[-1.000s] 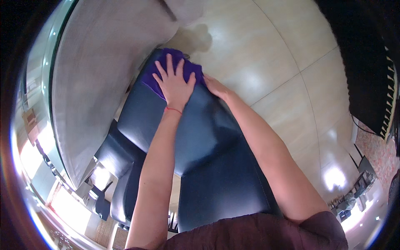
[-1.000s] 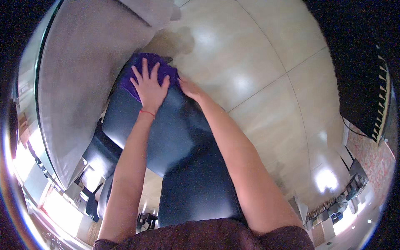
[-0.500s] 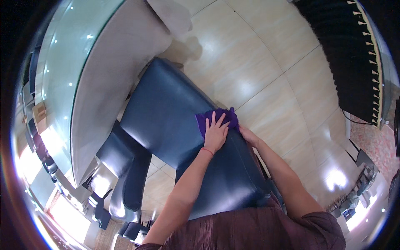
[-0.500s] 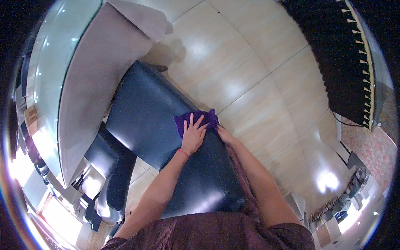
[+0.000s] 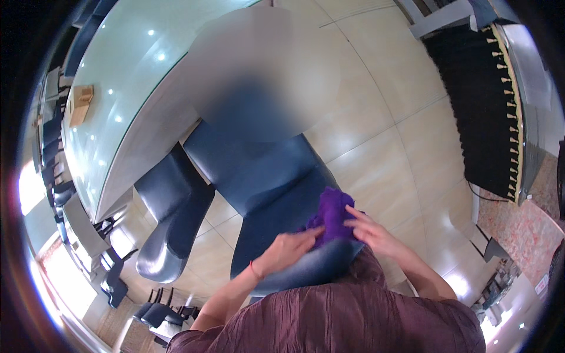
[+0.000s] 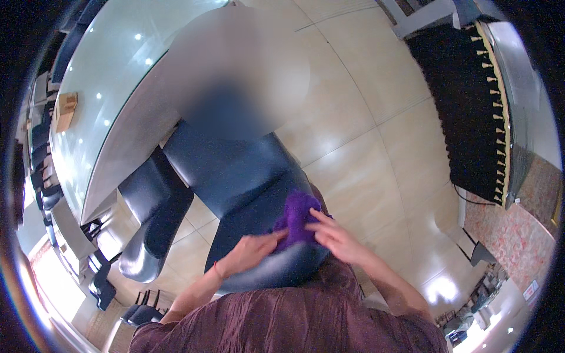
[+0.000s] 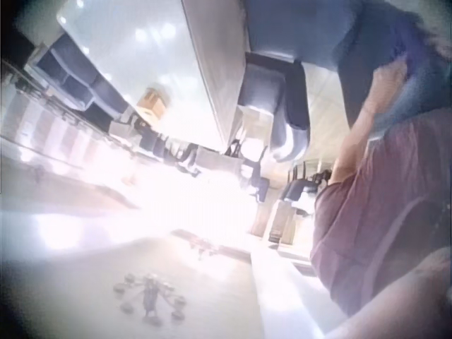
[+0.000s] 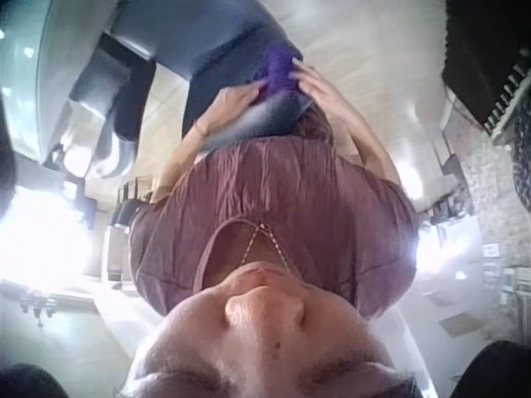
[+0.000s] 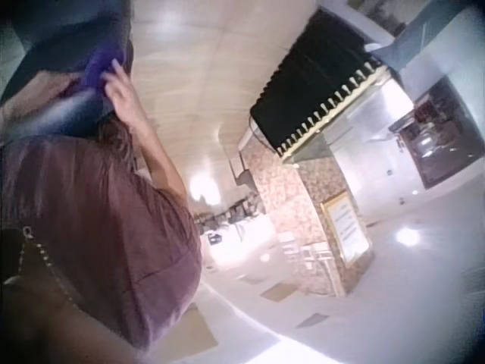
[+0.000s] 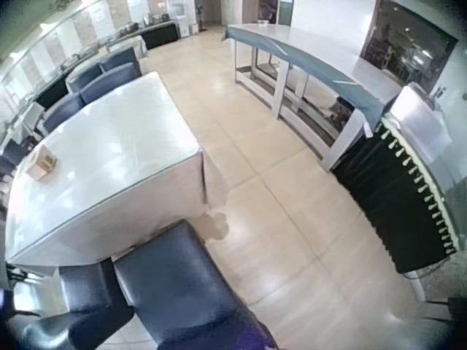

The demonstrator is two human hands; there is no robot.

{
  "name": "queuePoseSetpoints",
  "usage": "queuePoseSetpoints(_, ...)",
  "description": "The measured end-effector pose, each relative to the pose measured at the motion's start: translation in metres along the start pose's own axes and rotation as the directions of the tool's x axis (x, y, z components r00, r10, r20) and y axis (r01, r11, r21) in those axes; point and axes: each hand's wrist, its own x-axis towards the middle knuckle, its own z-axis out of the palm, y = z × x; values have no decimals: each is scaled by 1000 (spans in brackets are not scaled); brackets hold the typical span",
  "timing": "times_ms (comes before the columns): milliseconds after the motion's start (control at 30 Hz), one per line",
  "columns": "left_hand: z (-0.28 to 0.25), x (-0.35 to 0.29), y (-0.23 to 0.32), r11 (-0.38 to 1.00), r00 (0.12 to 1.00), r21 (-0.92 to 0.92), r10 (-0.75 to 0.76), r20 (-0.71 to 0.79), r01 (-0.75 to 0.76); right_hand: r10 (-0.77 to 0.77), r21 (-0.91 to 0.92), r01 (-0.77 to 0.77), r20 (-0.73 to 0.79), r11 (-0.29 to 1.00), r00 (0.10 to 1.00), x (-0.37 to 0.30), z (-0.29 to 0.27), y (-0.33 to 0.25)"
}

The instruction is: The person wipes the seats and backs of several blue chairs using a purple cloth. The person moves from one chair to the next, wiping each surface thoroughly.

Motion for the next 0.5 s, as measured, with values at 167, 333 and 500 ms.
queuePoseSetpoints(167,70,0,-52,906,930,345,320,-182,-244,-47,-641,66,46,765,998,15,14,-62)
queuePoseSetpoints(333,63,81,-104,981,921,127,182,-345,-147,61,-769,-11,37,640,997,88,19,-11)
queuePoseSetpoints(500,36,134,-150,983,958,118,-103,-269,138,538,-902,-132,123,411,834,186,24,41)
